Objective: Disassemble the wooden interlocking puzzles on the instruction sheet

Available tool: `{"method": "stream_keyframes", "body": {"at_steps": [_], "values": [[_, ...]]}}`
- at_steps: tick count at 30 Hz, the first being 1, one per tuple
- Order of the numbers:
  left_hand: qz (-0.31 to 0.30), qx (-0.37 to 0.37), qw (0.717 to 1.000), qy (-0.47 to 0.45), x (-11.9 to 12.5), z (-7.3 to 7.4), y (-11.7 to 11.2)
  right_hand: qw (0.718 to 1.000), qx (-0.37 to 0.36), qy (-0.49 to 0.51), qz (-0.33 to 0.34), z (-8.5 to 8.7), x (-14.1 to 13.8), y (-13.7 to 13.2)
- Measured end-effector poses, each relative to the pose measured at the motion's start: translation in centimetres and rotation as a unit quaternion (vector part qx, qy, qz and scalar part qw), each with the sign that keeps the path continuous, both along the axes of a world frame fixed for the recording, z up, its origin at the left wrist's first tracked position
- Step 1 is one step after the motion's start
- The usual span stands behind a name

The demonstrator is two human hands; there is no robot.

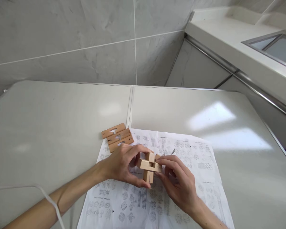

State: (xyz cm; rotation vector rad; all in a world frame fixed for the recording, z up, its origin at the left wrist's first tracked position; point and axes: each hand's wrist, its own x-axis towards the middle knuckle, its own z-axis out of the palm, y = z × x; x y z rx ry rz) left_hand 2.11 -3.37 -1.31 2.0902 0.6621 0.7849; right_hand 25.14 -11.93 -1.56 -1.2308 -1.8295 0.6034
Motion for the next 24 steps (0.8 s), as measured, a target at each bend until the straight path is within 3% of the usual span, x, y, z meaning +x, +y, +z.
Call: {"method": "stream_keyframes", "body": {"at_steps": [5, 8, 14, 24], "values": [[0.035, 0.011, 0.999, 0.000, 0.1, -0.4, -0.1, 0.998, -0.005, 0.051, -0.023, -0.3, 0.1, 0.1], [0.063, 0.064, 0.996, -0.017, 0.3, -0.7, -0.2, 0.996, -0.025, 0.054, -0.069, -0.2, -0.1, 0.4], [0.106, 0.186, 0.977, 0.019, 0.6, -1.2, -0.5, 0.986, -0.088, 0.024, -0.141, -0.1, -0.2, 0.8], [0.127, 0.229, 0.960, 0.100, 0.8, -1.8, -0.7, 0.979, -0.107, -0.054, -0.164, -0.9, 0.1, 0.7]]}}
